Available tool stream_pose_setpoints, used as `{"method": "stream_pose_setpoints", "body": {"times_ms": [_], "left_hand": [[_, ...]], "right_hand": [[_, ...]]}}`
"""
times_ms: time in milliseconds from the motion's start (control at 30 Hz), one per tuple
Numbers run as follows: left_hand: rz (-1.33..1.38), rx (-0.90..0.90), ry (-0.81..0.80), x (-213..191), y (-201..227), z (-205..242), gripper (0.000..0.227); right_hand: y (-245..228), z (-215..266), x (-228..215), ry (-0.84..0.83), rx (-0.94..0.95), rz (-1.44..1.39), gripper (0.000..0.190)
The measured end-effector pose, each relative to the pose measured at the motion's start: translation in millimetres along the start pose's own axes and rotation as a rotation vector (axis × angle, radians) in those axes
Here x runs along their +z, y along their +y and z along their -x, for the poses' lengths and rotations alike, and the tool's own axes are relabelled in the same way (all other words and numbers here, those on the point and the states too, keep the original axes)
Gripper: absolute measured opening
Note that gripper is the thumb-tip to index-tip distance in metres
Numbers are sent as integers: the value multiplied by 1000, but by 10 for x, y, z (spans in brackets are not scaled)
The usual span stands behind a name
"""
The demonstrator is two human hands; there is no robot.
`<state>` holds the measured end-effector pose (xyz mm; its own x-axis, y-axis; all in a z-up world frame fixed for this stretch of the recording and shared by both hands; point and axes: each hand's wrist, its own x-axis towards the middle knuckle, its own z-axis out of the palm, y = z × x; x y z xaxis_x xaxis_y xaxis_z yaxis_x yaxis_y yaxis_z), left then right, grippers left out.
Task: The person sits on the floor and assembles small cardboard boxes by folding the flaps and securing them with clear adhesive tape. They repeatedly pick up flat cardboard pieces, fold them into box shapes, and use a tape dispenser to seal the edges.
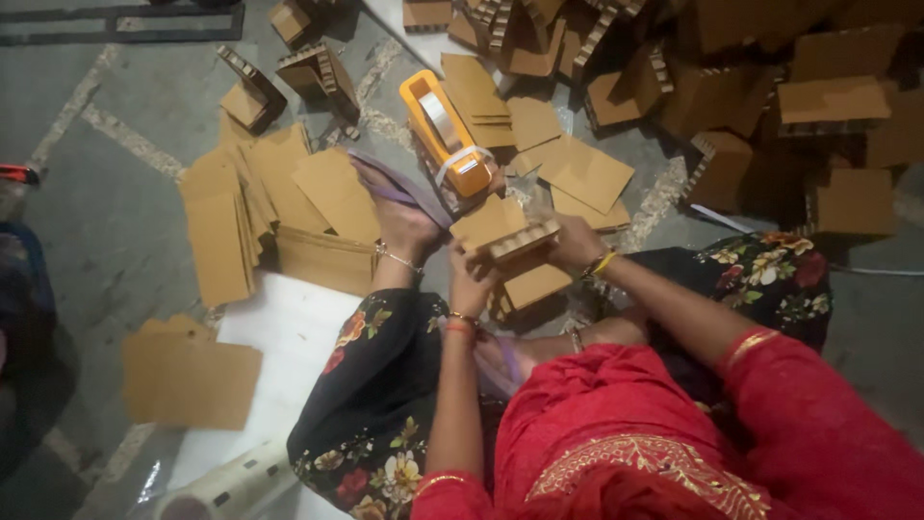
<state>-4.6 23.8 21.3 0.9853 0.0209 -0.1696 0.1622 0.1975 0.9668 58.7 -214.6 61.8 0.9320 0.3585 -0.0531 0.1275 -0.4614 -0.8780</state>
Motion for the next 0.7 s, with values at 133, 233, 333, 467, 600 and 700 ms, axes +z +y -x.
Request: {"method": "stream_pose_setpoints", "body": {"times_ms": [133,233,333,467,600,700], "left_hand": [[-290,196,-185,132,24,163,53],[-170,110,-327,233,270,268,49],[-116,1,-393,245,484,270,52],[-295,190,-172,411,454,311,48],[-228,151,-110,374,329,231,47],[60,74,-176,290,143,107,69]], "right_hand": [[263,21,-232,-153,-54,-208,50],[358,153,-252,-189,-129,-178,50],[356,204,-191,-155,-317,-185,63],[122,169,-131,-349,-122,-280,48],[-204,110,-134,-403,27,-597,44],[-252,58,-155,-339,-5,-538,49]]}}
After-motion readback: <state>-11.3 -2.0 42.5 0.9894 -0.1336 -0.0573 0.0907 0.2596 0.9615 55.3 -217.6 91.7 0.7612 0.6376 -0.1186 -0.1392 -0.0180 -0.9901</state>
